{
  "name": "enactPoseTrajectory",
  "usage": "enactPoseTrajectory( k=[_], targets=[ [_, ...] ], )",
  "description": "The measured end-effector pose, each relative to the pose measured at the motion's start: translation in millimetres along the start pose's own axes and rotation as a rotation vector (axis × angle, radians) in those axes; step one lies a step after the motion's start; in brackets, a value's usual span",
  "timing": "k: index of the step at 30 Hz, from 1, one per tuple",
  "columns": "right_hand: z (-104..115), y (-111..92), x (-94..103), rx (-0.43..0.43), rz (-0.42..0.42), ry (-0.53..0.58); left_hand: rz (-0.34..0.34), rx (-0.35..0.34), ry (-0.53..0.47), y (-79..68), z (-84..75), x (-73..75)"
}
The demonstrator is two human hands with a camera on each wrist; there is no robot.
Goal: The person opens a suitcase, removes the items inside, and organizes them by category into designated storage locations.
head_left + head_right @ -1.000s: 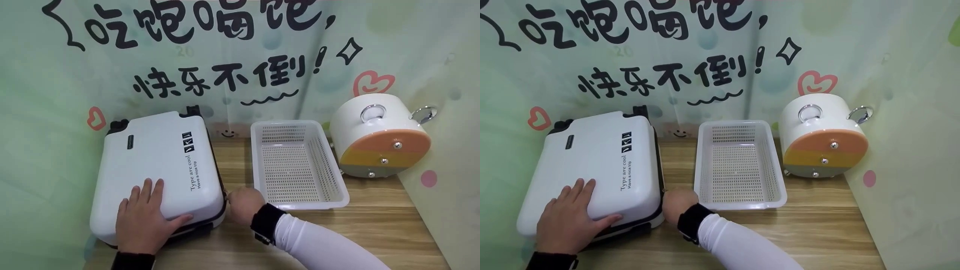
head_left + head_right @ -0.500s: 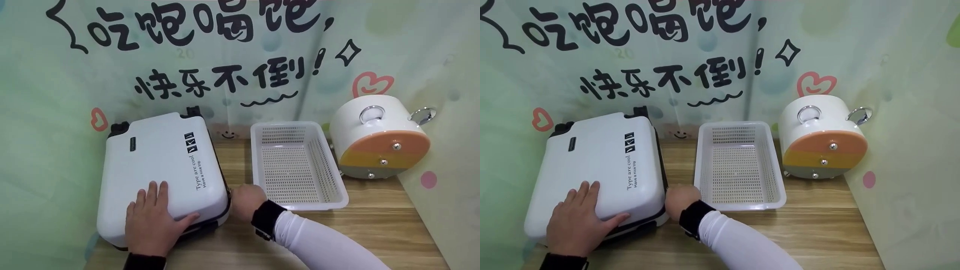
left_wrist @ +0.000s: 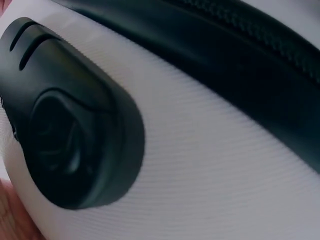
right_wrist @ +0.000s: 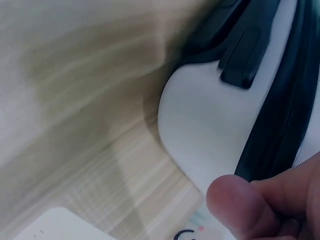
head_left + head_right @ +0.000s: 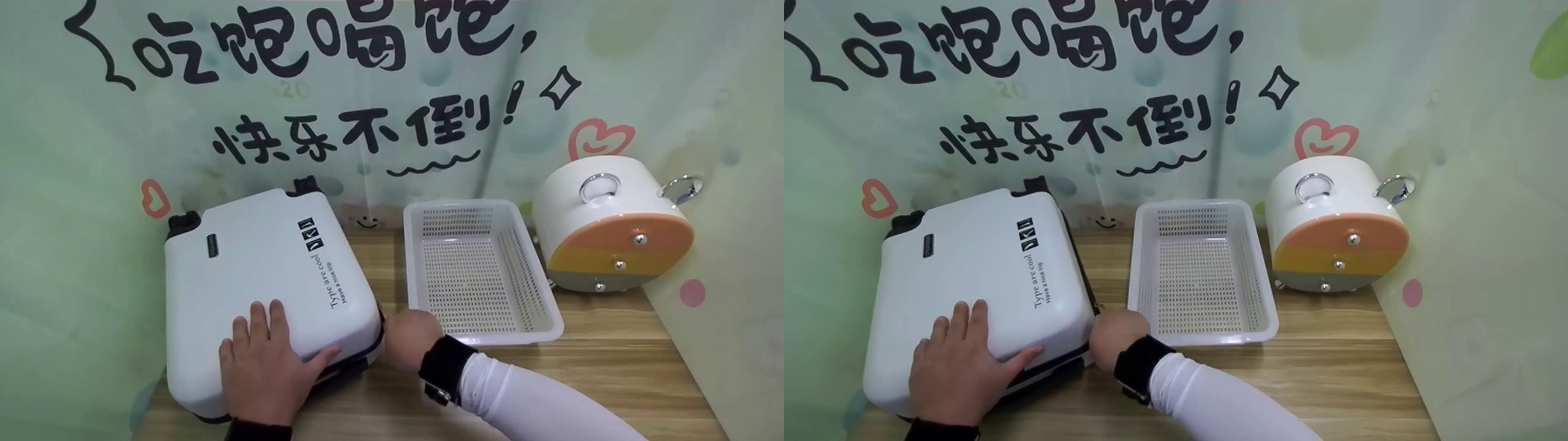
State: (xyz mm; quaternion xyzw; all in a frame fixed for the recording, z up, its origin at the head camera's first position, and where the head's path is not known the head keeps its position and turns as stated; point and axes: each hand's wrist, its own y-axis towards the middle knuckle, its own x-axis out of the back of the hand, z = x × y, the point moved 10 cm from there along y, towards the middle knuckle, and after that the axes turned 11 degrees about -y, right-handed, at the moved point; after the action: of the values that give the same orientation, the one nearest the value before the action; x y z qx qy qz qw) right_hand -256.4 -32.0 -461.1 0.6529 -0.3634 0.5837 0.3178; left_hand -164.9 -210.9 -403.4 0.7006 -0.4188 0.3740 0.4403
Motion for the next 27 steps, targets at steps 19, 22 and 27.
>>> enactPoseTrajectory(
  k=[19, 22, 27],
  targets=[
    [6, -2, -4.3, 0.019, 0.050, 0.024, 0.233, 0.003, -0.081, 1.9, 80.9, 23.0],
    [6, 0, -3.4, 0.013, 0.040, 0.035, 0.130, -0.053, -0.099, -1.7, 83.8, 27.2],
    [1, 6, -1.0, 0.003, 0.027, 0.051, 0.007, -0.041, -0.087, -7.5, 79.7, 27.5]
  ],
)
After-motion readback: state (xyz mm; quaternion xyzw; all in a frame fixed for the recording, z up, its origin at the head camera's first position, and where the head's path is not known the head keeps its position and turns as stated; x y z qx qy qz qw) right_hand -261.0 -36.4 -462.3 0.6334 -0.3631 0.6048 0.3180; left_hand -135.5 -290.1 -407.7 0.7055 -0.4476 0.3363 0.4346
